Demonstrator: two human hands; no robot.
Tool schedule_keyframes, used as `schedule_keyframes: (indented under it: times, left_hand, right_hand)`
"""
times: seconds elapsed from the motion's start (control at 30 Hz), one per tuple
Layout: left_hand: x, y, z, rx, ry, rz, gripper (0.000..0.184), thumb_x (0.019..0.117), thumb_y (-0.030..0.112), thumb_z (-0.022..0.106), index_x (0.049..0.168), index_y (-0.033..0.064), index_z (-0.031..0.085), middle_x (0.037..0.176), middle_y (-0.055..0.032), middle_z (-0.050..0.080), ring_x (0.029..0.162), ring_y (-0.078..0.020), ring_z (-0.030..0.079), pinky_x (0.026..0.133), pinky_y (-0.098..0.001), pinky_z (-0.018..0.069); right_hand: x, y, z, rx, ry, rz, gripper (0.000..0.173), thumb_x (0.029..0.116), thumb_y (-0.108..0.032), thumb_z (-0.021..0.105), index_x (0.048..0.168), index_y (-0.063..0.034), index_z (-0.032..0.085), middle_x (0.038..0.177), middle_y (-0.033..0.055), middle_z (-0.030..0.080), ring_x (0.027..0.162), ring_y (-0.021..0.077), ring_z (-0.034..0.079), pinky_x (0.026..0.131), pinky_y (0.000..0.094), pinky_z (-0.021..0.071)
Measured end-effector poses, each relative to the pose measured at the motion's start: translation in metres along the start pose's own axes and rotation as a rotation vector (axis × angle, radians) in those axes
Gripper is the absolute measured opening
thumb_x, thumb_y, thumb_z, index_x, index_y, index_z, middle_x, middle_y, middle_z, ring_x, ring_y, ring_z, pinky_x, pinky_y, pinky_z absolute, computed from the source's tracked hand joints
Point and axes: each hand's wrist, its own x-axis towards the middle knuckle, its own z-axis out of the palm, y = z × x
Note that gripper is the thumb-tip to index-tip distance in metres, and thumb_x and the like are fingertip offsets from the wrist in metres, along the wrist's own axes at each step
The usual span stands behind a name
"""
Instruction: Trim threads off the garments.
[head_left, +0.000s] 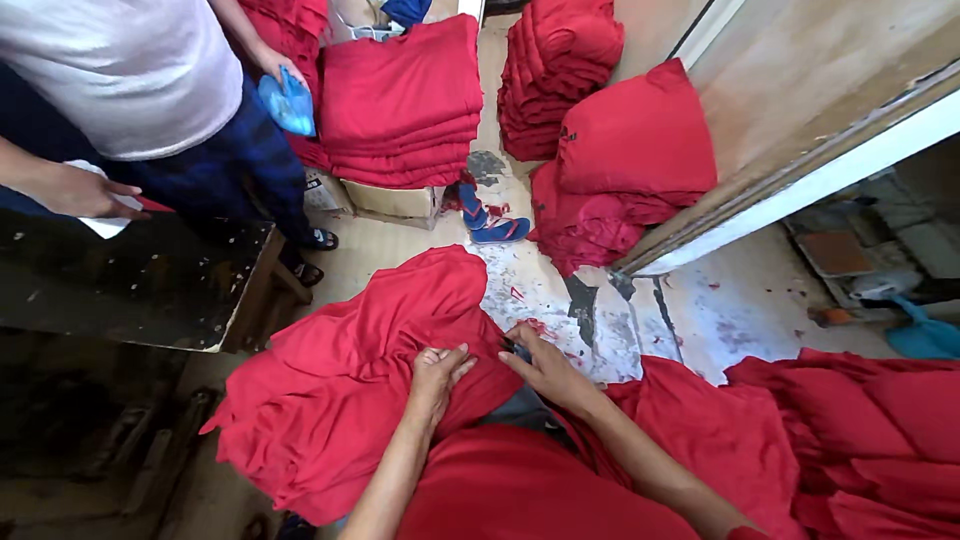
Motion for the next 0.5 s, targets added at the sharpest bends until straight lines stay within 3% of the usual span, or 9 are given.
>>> schedule_keyframes:
  times: [0.17, 0.23, 0.3, 0.5]
  left_hand:
    - [0.001, -0.002, -0.002, 0.004, 0.016, 0.016, 0.013, 0.0933, -0.012, 0.06, 0.089, -0.0008, 0.055, 0.077, -0.0072, 0.07, 0.073, -0.0175, 0.072, 0.077, -0.0354, 0.0634]
    - [0.001, -0.004, -0.003, 0.001, 0.011, 0.03, 0.015, 0.0922, -0.013, 0.061, 0.086, -0.0007, 0.055, 0.076, -0.0073, 0.069, 0.072, -0.0176, 0.072, 0.076, -0.0359, 0.0636]
    - [0.001, -0.004, -0.003, 0.003, 0.004, 0.037, 0.017, 0.0921, -0.013, 0.061, 0.084, 0.001, 0.055, 0.074, -0.006, 0.069, 0.071, -0.017, 0.071, 0.077, -0.036, 0.0636]
    - [0.0, -0.003, -0.002, 0.034, -0.015, 0.041, 0.017, 0.0924, -0.013, 0.06, 0.084, 0.0007, 0.056, 0.074, -0.0061, 0.07, 0.072, -0.0166, 0.072, 0.076, -0.0351, 0.0636]
  right_hand:
    - [0.006, 0.001, 0.005, -0.012, 0.088, -0.086, 0.038, 0.1006, -0.03, 0.063, 0.129, -0.0058, 0.067, 0.122, 0.0137, 0.069, 0.108, 0.0223, 0.067, 0.096, 0.0432, 0.0534]
    - [0.009, 0.004, 0.008, -0.003, 0.086, -0.08, 0.042, 0.1018, -0.035, 0.06, 0.132, -0.0061, 0.065, 0.114, 0.0124, 0.071, 0.1, 0.022, 0.068, 0.091, 0.0443, 0.0547]
    - [0.012, 0.008, 0.011, 0.018, 0.075, -0.063, 0.047, 0.1034, -0.039, 0.056, 0.131, -0.0012, 0.058, 0.096, 0.0111, 0.067, 0.085, 0.0218, 0.065, 0.078, 0.0436, 0.0549]
    - [0.016, 0.011, 0.011, 0.009, 0.061, -0.051, 0.043, 0.1032, -0.04, 0.056, 0.122, -0.0007, 0.059, 0.091, 0.0114, 0.067, 0.08, 0.0229, 0.066, 0.074, 0.0456, 0.0542]
